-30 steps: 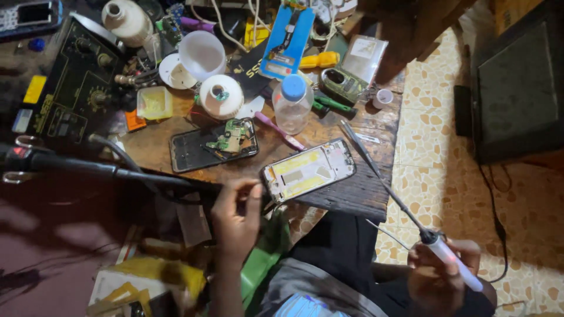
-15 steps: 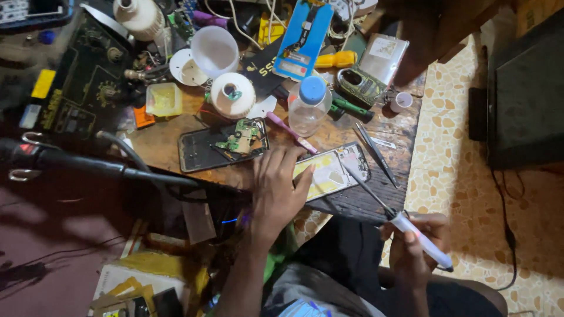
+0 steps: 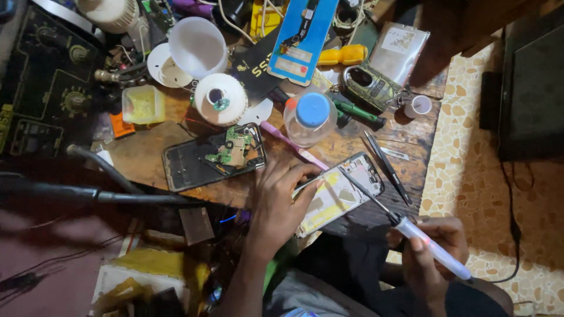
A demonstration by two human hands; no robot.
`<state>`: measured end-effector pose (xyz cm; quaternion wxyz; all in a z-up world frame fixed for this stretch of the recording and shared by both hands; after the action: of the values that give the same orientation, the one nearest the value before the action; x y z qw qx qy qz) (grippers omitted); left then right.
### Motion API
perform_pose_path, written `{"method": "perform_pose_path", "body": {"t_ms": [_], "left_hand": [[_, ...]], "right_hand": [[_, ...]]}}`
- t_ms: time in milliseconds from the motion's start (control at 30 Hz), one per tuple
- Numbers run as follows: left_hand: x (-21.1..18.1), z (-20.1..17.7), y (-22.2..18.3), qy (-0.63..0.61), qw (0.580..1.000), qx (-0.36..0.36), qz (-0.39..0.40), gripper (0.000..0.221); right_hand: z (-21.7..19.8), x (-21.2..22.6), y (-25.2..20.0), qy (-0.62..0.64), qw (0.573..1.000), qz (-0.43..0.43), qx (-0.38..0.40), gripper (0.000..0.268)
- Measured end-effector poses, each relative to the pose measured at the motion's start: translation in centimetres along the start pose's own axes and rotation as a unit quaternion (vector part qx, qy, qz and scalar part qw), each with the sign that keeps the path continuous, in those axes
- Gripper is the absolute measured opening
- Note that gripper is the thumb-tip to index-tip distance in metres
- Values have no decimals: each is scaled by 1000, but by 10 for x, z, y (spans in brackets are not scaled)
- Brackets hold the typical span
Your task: Repairing a mobile phone using a soldering iron and cleaning tools
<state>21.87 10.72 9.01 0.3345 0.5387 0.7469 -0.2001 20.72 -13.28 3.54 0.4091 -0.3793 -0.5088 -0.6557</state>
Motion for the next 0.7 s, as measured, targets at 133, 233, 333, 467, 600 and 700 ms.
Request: {"method": "perform_pose_path", "body": {"t_ms": [133, 233, 333, 467, 600, 700], "left_hand": [[-2, -2, 3, -32, 999, 13, -24, 12], [-5, -3, 4, -25, 999, 3, -23, 8], [-4, 0, 3, -7, 999, -4, -32, 7], [-5, 1, 4, 12, 999, -26, -23, 6], [-4, 4, 3, 7, 999, -30, -9, 10], [-6, 3, 3, 5, 1000, -23, -15, 8]], "right_hand": [[-8, -3, 1, -81, 997, 11, 7, 33], [-1, -3, 4, -26, 999, 2, 32, 30], [-7, -7, 0, -14, 999, 24, 24, 31], [-8, -6, -2, -83, 995, 17, 52, 26], [-5, -5, -3, -36, 998, 17, 43, 25], [-8, -8, -3, -48, 998, 7, 34, 26]]}}
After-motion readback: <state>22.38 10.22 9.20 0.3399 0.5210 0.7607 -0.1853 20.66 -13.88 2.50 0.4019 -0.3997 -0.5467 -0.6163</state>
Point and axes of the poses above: each hand's wrist, its own y-axis towards the middle knuckle, its own z-axis out of the palm, x = y × z, the point moved 7 cm from there along y, towards the middle knuckle, and after that the axes turned 15 degrees about -z, right-handed, at the moved point
